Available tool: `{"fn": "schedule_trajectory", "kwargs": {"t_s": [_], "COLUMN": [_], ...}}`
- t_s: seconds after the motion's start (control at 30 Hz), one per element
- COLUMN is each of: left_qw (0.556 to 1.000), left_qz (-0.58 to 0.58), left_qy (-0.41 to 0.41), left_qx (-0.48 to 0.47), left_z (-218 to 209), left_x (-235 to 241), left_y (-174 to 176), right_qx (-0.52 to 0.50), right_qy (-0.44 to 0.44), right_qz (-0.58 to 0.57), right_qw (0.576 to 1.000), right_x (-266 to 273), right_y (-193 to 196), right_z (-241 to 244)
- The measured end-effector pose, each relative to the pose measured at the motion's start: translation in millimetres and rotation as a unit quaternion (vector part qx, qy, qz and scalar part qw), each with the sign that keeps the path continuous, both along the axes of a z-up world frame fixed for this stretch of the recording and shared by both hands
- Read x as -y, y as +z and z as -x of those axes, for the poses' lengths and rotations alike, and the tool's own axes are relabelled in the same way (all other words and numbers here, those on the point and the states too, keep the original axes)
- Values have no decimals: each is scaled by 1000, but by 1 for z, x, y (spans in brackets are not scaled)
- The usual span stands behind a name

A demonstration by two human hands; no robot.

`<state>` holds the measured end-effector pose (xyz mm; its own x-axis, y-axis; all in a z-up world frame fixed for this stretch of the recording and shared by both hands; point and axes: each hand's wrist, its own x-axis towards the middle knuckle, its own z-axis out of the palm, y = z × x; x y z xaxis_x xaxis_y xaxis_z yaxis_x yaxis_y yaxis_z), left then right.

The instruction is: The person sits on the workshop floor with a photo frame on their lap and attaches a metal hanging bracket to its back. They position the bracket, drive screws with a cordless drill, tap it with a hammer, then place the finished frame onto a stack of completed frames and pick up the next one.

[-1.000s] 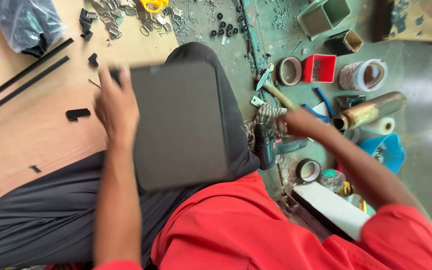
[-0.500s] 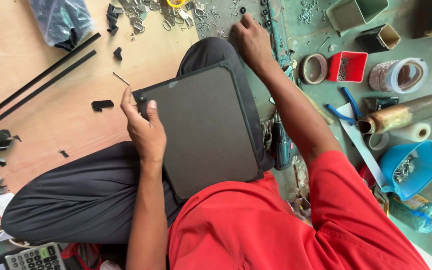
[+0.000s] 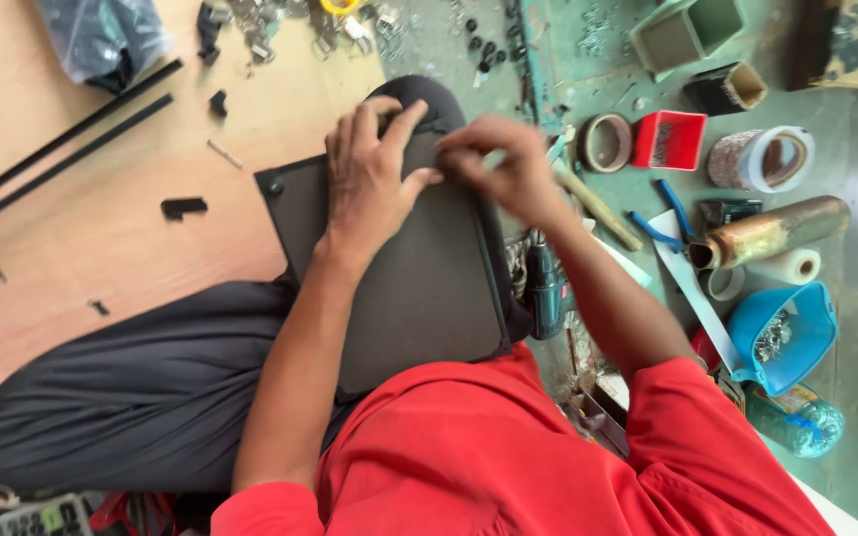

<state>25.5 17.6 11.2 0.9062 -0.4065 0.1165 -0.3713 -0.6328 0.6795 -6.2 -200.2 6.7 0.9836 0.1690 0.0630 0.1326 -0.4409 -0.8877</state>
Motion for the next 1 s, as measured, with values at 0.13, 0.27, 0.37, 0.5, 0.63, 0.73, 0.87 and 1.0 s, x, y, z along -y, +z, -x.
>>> {"fn": "schedule_trajectory", "kwargs": {"t_s": [0.13, 0.27, 0.37, 0.5, 0.63, 0.73, 0.87, 1.0], "left_qw": [1000, 999, 998, 995, 995, 997, 997, 997], "left_qz": [5, 44, 46, 34, 44, 31, 20, 25], "left_qy": [-12, 4, 43, 83, 83, 69, 71, 62], "left_qx": [-12, 5, -6, -39, -41, 9, 14, 29], "left_z": [4, 4, 1, -4, 0, 1, 4, 3], "left_x": [7, 9, 17, 16, 14, 17, 15, 15], "left_y": [-5, -9, -6, -2, -7, -9, -11, -13], "right_qx": [110, 57, 51, 90, 123, -28, -177, -160], "right_qy": [-21, -73, -76, -134, -260, -285, -185, -143], "right_qz": [113, 87, 63, 49, 242, 446, 424, 438], "right_qw": [987, 992, 994, 986, 927, 848, 868, 873], "right_x": [-16, -15, -7, 85, 240, 299, 310, 319], "right_y": [-5, -20, -13, -63, -100, -120, -137, -142], "right_z": [3, -2, -5, 12, 48, 69, 72, 73]}}
